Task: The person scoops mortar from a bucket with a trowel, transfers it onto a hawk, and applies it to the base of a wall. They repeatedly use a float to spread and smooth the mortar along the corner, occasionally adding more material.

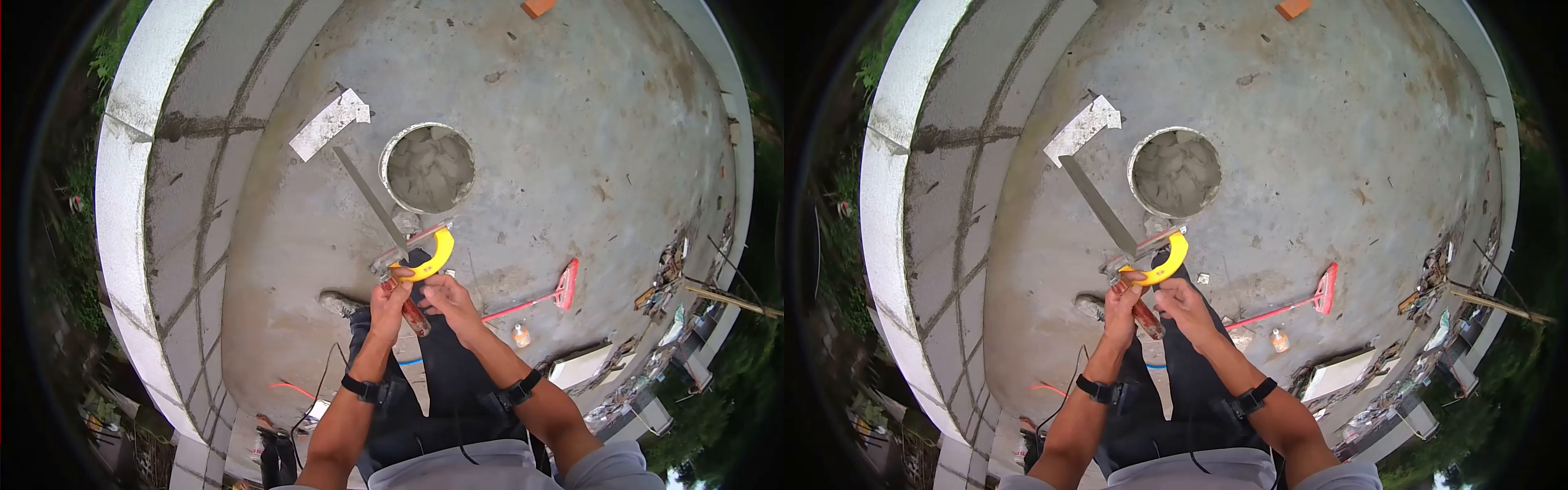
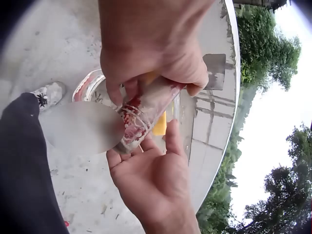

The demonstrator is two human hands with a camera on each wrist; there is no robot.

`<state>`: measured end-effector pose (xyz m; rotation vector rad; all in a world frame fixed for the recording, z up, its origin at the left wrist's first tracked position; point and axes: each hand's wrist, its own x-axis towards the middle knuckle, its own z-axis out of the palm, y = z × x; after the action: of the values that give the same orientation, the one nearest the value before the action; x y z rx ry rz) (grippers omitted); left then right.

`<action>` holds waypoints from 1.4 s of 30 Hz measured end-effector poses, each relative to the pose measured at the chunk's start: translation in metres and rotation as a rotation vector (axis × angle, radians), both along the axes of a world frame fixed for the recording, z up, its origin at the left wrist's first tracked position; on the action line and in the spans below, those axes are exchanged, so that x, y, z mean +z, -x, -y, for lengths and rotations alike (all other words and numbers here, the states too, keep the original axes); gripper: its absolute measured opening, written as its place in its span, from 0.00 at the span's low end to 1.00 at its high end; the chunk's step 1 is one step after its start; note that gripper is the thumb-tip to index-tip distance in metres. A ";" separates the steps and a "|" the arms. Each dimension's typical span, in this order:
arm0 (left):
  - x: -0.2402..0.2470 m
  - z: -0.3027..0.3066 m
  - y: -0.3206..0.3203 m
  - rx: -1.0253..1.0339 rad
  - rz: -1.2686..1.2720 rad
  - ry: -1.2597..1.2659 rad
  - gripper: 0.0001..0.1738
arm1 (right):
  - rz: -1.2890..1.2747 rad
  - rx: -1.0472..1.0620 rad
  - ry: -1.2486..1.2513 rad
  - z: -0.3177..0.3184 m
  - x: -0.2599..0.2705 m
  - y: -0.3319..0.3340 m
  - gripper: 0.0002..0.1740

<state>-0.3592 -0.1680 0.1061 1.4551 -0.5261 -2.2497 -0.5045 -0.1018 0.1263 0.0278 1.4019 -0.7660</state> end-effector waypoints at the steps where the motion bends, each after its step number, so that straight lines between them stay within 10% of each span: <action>1: 0.001 0.000 0.001 -0.055 0.055 -0.004 0.14 | -0.006 -0.005 0.002 -0.003 0.002 -0.007 0.23; 5: -0.024 -0.013 0.001 -0.159 0.099 0.125 0.15 | 0.042 0.178 0.068 0.027 0.024 -0.014 0.21; 6: -0.031 -0.011 -0.001 -0.243 0.242 0.534 0.15 | -0.241 0.300 0.176 0.030 0.021 -0.013 0.21; 10: -0.036 0.010 -0.038 -0.237 0.604 0.469 0.12 | -0.562 0.502 0.086 0.043 0.017 0.032 0.24; 16: -0.025 0.023 -0.132 -0.408 0.830 0.611 0.07 | -1.210 1.751 0.116 0.084 -0.010 0.170 0.26; 22: -0.001 0.021 -0.164 -0.439 0.732 0.554 0.14 | -1.316 2.313 0.136 0.200 -0.074 0.177 0.19; 28: 0.014 0.010 -0.177 -0.302 0.726 0.576 0.26 | -1.050 2.022 -0.309 0.188 -0.110 0.149 0.23; 30: 0.025 0.006 -0.181 0.021 0.607 0.414 0.31 | -0.899 2.043 -0.433 0.176 -0.101 0.139 0.22; 32: 0.034 0.013 -0.186 0.085 0.568 0.386 0.32 | -0.793 1.623 -0.569 0.172 -0.090 0.137 0.21; 35: 0.033 0.019 -0.195 0.232 0.487 0.303 0.31 | -1.127 1.796 -0.380 0.165 -0.092 0.146 0.20; 42: 0.006 0.021 -0.200 0.547 0.096 0.031 0.24 | -1.029 2.069 -0.342 0.178 -0.142 0.130 0.20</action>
<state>-0.1595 -0.1895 0.1121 1.4777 -0.1578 -1.7420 -0.6340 -0.2800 -0.0160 -1.4691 1.5566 1.3647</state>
